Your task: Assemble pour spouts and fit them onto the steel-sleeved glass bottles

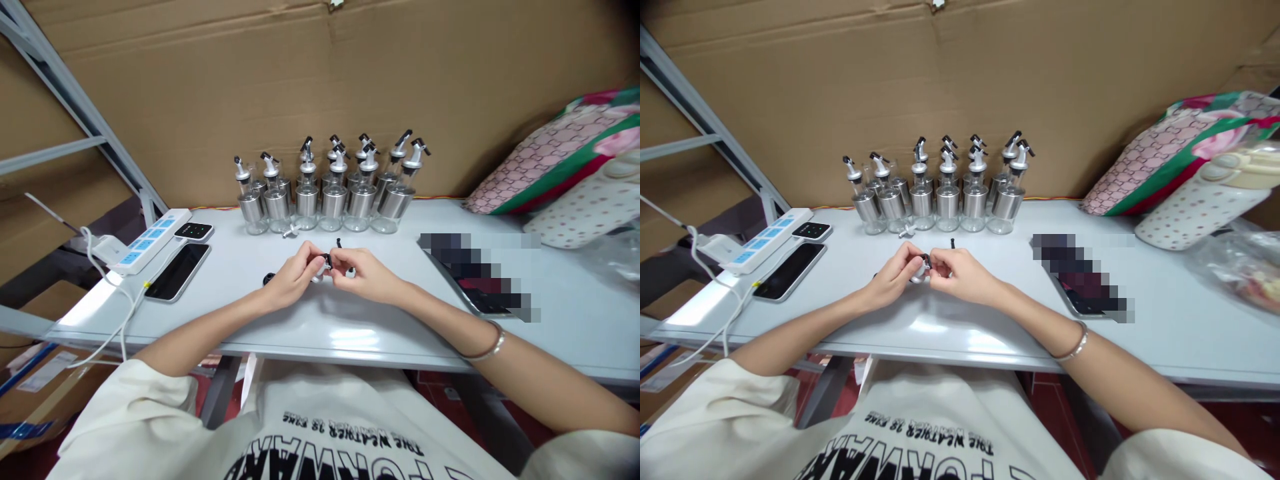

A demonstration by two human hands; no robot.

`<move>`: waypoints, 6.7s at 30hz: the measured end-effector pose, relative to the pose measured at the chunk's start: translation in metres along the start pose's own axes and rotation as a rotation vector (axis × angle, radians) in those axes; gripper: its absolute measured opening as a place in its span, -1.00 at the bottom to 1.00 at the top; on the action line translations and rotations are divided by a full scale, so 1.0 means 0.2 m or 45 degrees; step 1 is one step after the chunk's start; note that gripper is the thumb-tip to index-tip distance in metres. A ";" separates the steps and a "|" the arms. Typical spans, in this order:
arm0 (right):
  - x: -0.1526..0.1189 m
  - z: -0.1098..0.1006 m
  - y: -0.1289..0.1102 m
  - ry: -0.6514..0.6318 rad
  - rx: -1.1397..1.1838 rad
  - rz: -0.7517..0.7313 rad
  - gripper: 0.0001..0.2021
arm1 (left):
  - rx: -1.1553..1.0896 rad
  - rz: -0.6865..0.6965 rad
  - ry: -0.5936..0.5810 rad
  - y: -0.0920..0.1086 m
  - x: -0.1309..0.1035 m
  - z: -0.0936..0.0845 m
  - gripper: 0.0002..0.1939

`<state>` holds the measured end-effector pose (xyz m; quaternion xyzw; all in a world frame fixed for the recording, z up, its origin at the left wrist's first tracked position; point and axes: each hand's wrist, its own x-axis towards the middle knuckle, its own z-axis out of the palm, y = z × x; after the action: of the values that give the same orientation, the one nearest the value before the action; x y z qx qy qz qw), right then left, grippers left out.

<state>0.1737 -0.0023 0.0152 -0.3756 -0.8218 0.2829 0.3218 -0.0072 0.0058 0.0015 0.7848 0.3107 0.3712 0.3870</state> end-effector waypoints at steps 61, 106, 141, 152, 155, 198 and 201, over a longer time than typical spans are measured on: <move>0.04 -0.05 0.04 0.129 0.926 0.463 -0.80 | 0.015 0.103 0.349 -0.01 0.03 -0.06 -0.74; -0.01 0.03 0.01 0.168 0.192 -0.002 -0.85 | -0.492 -0.144 0.172 0.02 0.04 -0.03 -0.66; -0.01 0.00 0.00 0.208 0.505 0.172 -0.58 | -0.606 -0.324 0.043 0.02 0.03 -0.02 -0.67; -0.02 -0.02 0.02 0.147 0.281 0.093 -0.57 | -0.623 -0.406 -0.045 0.03 0.03 -0.03 -0.73; -0.02 -0.02 0.02 0.146 0.161 0.070 -0.58 | -0.633 -0.404 -0.072 0.04 0.03 -0.03 -0.79; -0.05 -0.02 0.03 0.088 0.192 -0.124 -0.62 | -0.620 -0.435 -0.108 0.02 0.03 -0.03 -0.59; -0.05 -0.01 0.02 0.132 0.202 -0.181 -0.60 | -0.632 -0.417 -0.115 0.04 0.03 -0.03 -0.59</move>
<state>0.1817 -0.0081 0.0100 -0.3039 -0.8036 0.3038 0.4117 -0.0076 0.0090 0.0121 0.6214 0.3156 0.3332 0.6350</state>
